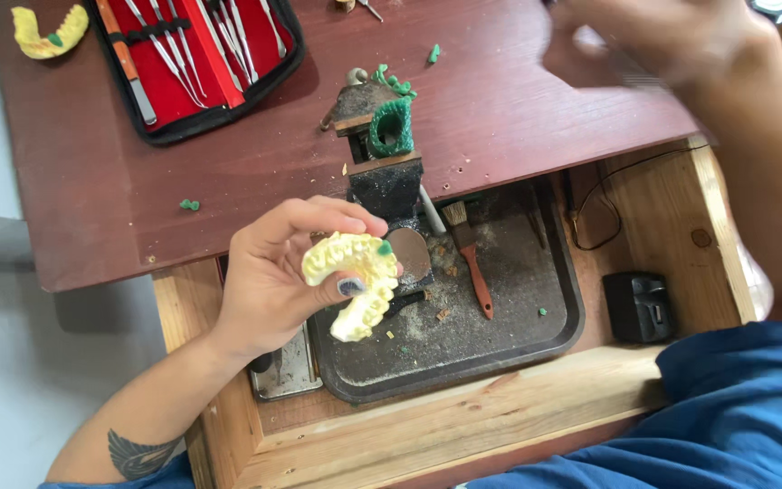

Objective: The person uses a metal sculpting tool to carve and shape a yellow dental model held in the left hand. The person repeatedly scrapes the surface of the model to refine its contours and remove small pieces of material.

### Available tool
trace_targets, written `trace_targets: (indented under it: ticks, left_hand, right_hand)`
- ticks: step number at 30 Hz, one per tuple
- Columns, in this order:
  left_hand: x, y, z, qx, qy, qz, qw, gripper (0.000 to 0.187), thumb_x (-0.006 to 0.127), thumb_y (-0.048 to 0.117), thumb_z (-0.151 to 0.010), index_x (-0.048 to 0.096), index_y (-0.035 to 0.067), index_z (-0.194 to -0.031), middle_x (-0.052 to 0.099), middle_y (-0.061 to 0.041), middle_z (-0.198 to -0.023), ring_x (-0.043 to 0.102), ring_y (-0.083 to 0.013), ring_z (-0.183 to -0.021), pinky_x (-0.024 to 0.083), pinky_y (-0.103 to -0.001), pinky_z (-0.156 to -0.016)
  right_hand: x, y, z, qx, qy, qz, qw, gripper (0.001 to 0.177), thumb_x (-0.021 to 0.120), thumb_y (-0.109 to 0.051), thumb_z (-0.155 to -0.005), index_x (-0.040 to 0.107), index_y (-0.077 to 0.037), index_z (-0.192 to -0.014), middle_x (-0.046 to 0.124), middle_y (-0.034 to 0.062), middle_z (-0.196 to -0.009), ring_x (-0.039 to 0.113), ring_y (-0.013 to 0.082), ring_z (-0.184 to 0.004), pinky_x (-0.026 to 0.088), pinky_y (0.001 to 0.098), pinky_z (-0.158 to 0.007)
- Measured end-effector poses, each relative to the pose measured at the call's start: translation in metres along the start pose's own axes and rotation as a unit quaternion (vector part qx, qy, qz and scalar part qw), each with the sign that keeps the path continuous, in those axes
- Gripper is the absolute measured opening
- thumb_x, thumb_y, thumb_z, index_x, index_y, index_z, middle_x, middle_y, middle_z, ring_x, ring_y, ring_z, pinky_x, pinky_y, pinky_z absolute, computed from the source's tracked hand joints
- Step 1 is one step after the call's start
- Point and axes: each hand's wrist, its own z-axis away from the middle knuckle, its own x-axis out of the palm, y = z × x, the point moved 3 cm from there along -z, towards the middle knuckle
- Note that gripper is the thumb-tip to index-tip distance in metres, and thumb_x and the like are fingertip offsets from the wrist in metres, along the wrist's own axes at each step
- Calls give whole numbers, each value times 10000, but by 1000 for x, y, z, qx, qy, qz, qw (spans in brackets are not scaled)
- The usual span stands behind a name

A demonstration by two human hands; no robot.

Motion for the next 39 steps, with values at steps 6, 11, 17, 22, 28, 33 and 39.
trace_targets:
  ticks: [6,11,17,22,28,33,39]
  left_hand:
    - [-3,-7,1,3,13,-13,1000,417,820,202,-886,599,76,-1216,721,-185,-1164,742,-249,-1088,687,-324,-882]
    - [-2,-3,-5,-1,-7,-23,1000,341,791,168,-925,679,54,-1227,700,-142,-1160,672,-200,-1080,597,-276,-911]
    - [-4,-9,0,-4,17,-18,1000,378,792,177,-902,616,29,-1202,731,-256,-1172,772,-266,-1028,689,-315,-870]
    - [-6,-17,5,-35,24,-5,999,443,813,266,-857,623,7,-1163,751,-244,-1138,786,-235,-984,688,-292,-831]
    - [-10,-33,12,-46,19,48,998,484,794,296,-924,596,15,-1265,737,-175,-1165,768,-358,-1145,711,-413,-929]
    - [-13,-30,12,-42,23,25,999,521,766,316,-941,583,-9,-1305,741,-216,-1167,767,-349,-1149,701,-395,-932]
    - [-9,-28,10,-32,7,-7,999,444,745,283,-952,600,12,-1273,736,-250,-1193,771,-315,-1129,702,-380,-943]
  right_hand:
    - [-102,-181,-69,105,274,-417,860,87,489,-3,-989,427,38,-944,682,339,-945,720,324,-777,430,361,-667]
    - [-85,-199,-91,38,211,-535,817,89,732,-23,-829,657,-2,-872,752,223,-858,830,277,-755,688,271,-668]
    - [-71,-191,-106,9,162,-697,698,197,730,-1,-841,581,43,-963,735,219,-803,786,285,-647,684,308,-608]
    - [-63,-191,-110,-7,138,-649,748,158,792,-43,-798,672,-16,-896,776,207,-883,853,282,-816,735,296,-735]
    - [-58,-192,-103,-27,146,-649,746,177,812,-61,-777,703,-6,-904,762,234,-905,858,276,-774,756,276,-701]
    - [-67,-204,-100,40,139,-605,783,120,771,-39,-820,664,-11,-866,770,200,-908,829,232,-758,687,229,-650]
    - [-68,-216,-102,61,173,-605,774,139,764,13,-830,636,-20,-871,759,235,-970,840,286,-833,712,282,-738]
